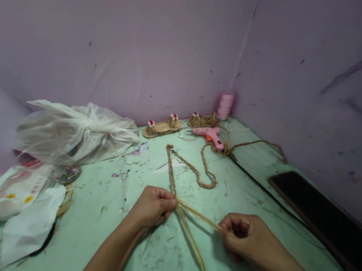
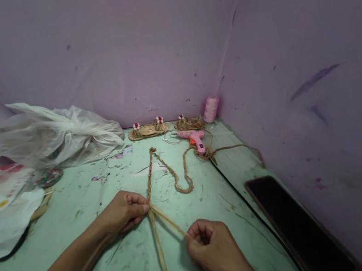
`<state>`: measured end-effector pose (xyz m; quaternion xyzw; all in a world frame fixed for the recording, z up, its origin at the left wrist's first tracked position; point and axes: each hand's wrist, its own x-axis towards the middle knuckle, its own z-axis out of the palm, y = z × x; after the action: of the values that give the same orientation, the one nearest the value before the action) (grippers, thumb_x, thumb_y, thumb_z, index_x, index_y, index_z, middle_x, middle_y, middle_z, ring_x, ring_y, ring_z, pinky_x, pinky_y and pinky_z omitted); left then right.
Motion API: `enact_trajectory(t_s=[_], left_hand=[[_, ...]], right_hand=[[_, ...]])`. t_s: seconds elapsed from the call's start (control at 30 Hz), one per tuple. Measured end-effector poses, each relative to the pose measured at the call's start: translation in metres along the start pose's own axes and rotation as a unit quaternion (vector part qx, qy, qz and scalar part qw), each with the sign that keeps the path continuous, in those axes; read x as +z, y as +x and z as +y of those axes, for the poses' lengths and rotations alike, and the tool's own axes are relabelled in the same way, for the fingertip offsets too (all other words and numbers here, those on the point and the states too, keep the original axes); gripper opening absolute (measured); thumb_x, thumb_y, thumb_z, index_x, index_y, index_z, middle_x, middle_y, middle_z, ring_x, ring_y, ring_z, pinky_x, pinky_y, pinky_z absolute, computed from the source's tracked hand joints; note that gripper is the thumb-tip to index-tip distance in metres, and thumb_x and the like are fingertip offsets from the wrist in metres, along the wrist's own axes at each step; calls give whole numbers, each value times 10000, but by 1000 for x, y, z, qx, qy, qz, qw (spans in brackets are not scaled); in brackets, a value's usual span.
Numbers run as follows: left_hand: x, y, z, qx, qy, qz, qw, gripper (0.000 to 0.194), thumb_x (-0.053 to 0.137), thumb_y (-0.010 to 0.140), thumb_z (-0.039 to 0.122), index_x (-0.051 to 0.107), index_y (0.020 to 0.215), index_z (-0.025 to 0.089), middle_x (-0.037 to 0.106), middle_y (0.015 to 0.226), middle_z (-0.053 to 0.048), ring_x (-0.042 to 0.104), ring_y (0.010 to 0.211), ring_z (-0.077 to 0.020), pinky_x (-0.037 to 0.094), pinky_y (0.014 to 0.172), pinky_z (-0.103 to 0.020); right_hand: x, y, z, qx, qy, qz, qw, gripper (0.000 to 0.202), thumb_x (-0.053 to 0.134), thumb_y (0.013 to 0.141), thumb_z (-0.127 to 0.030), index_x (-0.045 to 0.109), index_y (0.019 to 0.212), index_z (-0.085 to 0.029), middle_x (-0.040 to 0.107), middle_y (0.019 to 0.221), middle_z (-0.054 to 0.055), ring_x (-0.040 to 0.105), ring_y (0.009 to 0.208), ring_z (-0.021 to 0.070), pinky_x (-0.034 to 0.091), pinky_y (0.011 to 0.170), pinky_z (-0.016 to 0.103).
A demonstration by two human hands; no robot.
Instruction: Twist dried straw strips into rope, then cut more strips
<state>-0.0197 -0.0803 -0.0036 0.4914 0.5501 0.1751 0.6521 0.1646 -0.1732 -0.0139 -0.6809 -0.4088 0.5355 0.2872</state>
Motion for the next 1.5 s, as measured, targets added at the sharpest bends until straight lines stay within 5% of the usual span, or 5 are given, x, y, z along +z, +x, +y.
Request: enact_trajectory(t_s=[0.6,0.8,0.97,1.17,1.5], left_hand=[[1,0,1,-1,-9,-3,1000,102,556,553,217,528,552,119,416,338,59,247,244,-23,121,280,-176],[-2,0,1,4,-19,-1,1000,120,559,555,220,501,502,129,412,332,55,249,237,-26,112,280,-182],[-2,-1,2,10,-34,-5,999,137,582,559,229,506,513,126,412,332,54,249,245,-24,104,288,-180],[0,-3,4,23,-52,-2,998,141,582,545,244,520,528,119,412,331,55,241,244,-20,109,291,-179],[6,1,0,14,32,41,999,132,463,528,161,433,399,155,354,259,53,242,223,-41,132,275,-182]], right_hand=[[0,-1,6,-41,-20,-46,998,78,501,582,-180,471,516,-152,388,443,-52,308,415,48,239,398,182],[-13,-7,2,-77,-47,-88,992,174,596,620,-308,618,674,-144,583,582,19,500,528,112,374,491,207],[-30,1,-32,-189,-81,76,976,308,560,679,-382,653,885,-173,657,885,84,587,825,202,435,753,293],[16,45,-51,-216,-174,-61,959,275,470,719,-306,657,655,-115,593,553,14,499,515,107,344,476,196],[29,51,-55,-145,-236,-1,961,184,523,631,-254,647,570,-133,567,478,18,446,444,90,257,409,190]])
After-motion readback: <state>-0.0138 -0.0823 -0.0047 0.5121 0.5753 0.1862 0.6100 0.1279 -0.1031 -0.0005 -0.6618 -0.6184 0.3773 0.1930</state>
